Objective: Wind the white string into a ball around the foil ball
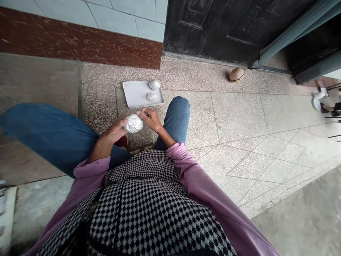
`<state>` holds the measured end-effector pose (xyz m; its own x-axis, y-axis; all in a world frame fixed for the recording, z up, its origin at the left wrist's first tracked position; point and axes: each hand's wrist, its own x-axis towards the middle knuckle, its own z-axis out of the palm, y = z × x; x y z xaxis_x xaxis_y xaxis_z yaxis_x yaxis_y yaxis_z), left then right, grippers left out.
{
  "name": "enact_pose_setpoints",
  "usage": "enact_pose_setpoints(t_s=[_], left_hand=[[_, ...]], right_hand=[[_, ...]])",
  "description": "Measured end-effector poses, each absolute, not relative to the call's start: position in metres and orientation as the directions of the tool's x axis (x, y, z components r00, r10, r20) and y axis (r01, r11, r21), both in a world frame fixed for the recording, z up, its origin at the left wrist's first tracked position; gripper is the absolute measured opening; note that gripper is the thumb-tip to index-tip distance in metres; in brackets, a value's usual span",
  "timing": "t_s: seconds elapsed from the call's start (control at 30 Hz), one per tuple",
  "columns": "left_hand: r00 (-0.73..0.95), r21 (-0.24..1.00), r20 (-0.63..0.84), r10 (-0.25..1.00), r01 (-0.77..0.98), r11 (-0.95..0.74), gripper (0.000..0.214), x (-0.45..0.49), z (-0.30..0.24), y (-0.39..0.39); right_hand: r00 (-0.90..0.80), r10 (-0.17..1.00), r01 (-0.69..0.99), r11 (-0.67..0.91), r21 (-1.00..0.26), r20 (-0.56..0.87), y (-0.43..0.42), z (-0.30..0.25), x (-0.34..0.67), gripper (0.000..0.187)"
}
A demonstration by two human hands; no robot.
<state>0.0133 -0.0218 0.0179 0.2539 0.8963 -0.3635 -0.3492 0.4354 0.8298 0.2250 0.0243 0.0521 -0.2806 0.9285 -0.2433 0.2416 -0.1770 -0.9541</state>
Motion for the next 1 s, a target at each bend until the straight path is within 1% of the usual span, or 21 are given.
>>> enact_pose_setpoints(t_s=[0.1,0.2,0.33,0.47,0.53,0.6,0.7,0.77,0.83,0.9,1.0], left_hand=[[0.223,0.809,-0.318,0.921,-0.442,0.387,0.065,0.014,0.02,-0.02],[0.163,0.796,-0.304,0.939,-0.498,0.344,0.065,0.014,0.022,-0.019],[0.02,0.798,-0.334,0.942,-0.525,0.294,0.052,0.014,0.024,-0.016],[-0.082,0.818,-0.315,0.945,-0.529,0.226,0.055,0.014,0.016,-0.011],[-0.112,0.85,-0.287,0.951,-0.488,0.198,0.059,0.013,0.009,-0.009],[-0.166,0.893,-0.282,0.945,-0.406,0.196,0.063,0.011,0.004,-0.008],[-0.249,0.953,-0.275,0.929,-0.202,0.228,0.066,0.007,0.002,-0.008],[-0.232,0.968,-0.252,0.94,-0.06,0.245,0.063,0.005,0.006,-0.008],[-0.16,0.966,-0.252,0.954,0.02,0.259,0.057,0.004,0.013,-0.009],[-0.083,0.958,-0.283,0.956,0.016,0.285,0.053,0.006,0.018,-0.011],[0.026,0.927,-0.366,0.93,-0.076,0.367,0.06,0.011,0.023,-0.016]], right_hand=[[-0.293,0.923,0.223,-0.189,-0.956,-0.251,0.02,0.041,0.224,0.073],[-0.307,0.917,0.233,-0.188,-0.954,-0.256,0.014,0.037,0.225,0.067],[-0.359,0.897,0.289,-0.156,-0.944,-0.258,0.005,0.042,0.223,0.066],[-0.451,0.854,0.353,-0.095,-0.931,-0.258,-0.007,0.052,0.215,0.063],[-0.485,0.832,0.387,-0.071,-0.919,-0.268,-0.012,0.057,0.211,0.061],[-0.517,0.811,0.413,-0.041,-0.91,-0.272,-0.016,0.062,0.207,0.062],[-0.578,0.779,0.406,0.014,-0.914,-0.245,-0.016,0.066,0.207,0.061],[-0.594,0.776,0.379,0.039,-0.924,-0.211,-0.011,0.07,0.21,0.057],[-0.579,0.795,0.352,0.045,-0.935,-0.179,-0.002,0.073,0.217,0.054],[-0.535,0.827,0.342,0.028,-0.939,-0.171,0.009,0.077,0.225,0.054],[-0.438,0.877,0.355,-0.03,-0.934,-0.195,0.025,0.081,0.236,0.059]])
